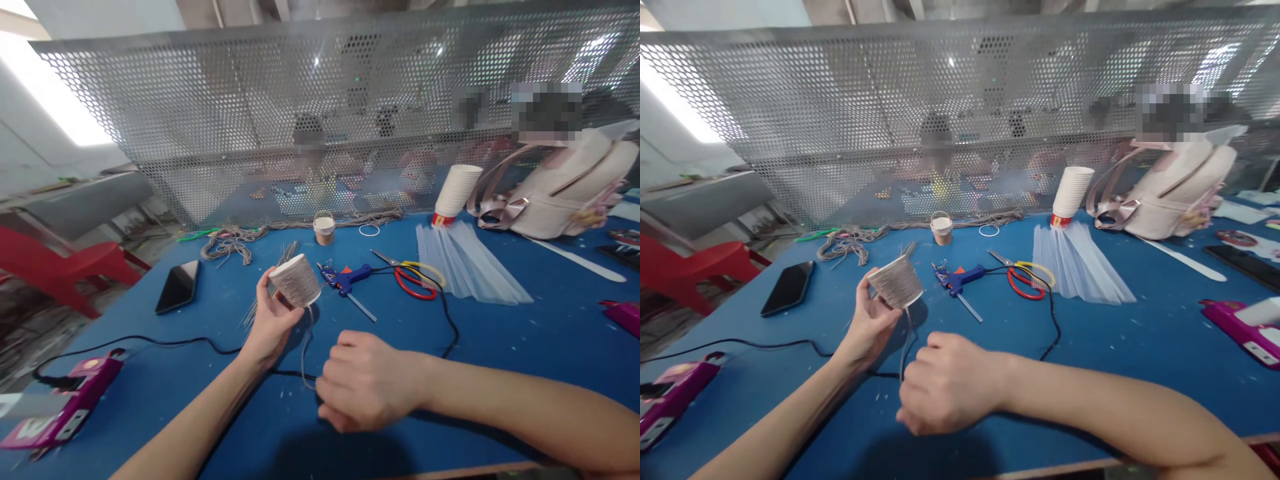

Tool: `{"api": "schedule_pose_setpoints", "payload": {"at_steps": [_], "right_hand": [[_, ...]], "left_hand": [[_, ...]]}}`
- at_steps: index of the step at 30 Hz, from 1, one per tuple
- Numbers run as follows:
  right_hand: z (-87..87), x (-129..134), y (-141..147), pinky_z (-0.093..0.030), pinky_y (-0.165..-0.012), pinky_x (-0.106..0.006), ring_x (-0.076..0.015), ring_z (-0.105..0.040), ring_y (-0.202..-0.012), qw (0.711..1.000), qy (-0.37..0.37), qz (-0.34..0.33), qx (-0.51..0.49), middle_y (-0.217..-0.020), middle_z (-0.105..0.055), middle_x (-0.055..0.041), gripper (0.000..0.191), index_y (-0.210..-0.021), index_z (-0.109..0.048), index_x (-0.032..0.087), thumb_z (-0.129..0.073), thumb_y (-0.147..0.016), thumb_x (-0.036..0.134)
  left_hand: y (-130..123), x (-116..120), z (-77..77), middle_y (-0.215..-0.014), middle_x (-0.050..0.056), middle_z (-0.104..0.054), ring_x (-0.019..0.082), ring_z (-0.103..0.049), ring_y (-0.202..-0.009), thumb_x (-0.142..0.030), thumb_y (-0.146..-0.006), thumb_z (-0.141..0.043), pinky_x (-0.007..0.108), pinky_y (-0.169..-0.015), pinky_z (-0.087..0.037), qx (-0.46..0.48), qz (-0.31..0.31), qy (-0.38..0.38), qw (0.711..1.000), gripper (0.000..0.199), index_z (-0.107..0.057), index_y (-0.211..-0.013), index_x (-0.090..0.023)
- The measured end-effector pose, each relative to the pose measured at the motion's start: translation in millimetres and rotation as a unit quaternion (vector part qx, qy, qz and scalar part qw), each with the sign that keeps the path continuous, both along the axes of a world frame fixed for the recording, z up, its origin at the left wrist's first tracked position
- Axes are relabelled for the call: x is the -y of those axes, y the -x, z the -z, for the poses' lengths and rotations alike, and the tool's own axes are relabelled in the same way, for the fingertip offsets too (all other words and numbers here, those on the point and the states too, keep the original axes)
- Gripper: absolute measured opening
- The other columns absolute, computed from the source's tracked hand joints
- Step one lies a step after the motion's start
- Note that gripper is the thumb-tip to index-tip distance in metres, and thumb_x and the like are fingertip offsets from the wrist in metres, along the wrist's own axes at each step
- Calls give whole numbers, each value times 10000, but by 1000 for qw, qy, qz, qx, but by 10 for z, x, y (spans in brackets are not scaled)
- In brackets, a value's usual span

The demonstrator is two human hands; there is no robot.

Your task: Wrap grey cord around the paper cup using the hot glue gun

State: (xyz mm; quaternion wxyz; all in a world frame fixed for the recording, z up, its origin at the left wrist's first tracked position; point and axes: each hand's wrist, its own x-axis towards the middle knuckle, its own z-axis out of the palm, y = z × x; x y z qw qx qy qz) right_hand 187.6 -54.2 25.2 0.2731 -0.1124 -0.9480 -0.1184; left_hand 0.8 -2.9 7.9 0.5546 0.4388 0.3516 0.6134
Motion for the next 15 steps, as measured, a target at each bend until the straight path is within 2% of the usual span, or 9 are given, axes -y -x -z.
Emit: {"api": "schedule_pose_setpoints", "payload": {"at_steps": [2,3,4,6,8,10,15], "right_hand": [[-28,-160,-172,-361,-629,-318,-166,-548,-649,995,54,77,46,-690,-635,-47,273,-836,-676,190,-439,-943,272],[-36,-275,-262,-396,-683,-332,-195,-588,-740,984,75,152,46,-785,-675,-87,250,-893,-687,174,-441,-920,209],[-36,-404,-345,-424,-748,-364,-235,-612,-860,967,95,232,36,-929,-700,-135,268,-987,-686,143,-438,-885,138],[-13,-667,-472,-420,-917,-439,-292,-564,-1138,937,141,318,38,-1240,-635,-190,445,-1218,-613,103,-434,-818,27],[32,-879,-526,-378,-1015,-449,-295,-480,-1284,919,185,334,97,-1396,-536,-191,567,-1327,-534,92,-453,-777,-18],[82,-1008,-512,-376,-1029,-404,-270,-477,-1296,912,211,321,145,-1412,-526,-167,598,-1337,-521,112,-490,-757,-28],[155,-1051,-428,-445,-850,-395,-286,-609,-1027,904,212,342,147,-1132,-636,-186,438,-1167,-599,99,-473,-766,-24]], "left_hand": [[6,-10,-4,-1108,-4,-580,149,-600,-999,-163,-508,-863,295,-912,-481,20,9,9,1000,880,-417,-1237,-372],[6,-13,-7,-1103,-3,-586,149,-604,-992,-150,-504,-861,293,-900,-486,27,12,14,999,872,-426,-1229,-367],[5,-14,-11,-1099,0,-591,152,-609,-984,-140,-501,-857,297,-889,-492,30,15,19,999,869,-431,-1225,-361],[-1,-10,-18,-1089,6,-598,159,-617,-969,-127,-502,-849,309,-870,-501,26,18,28,999,873,-431,-1234,-354],[-6,-2,-21,-1089,6,-601,159,-621,-963,-116,-508,-840,308,-862,-501,22,21,32,999,884,-424,-1251,-356],[-4,3,-15,-1093,5,-605,152,-623,-952,-111,-518,-835,297,-849,-500,23,24,30,999,881,-424,-1257,-359],[23,-26,18,-1047,-10,-621,142,-632,-914,-99,-533,-823,284,-822,-499,28,21,28,999,857,-419,-1242,-362]]}}
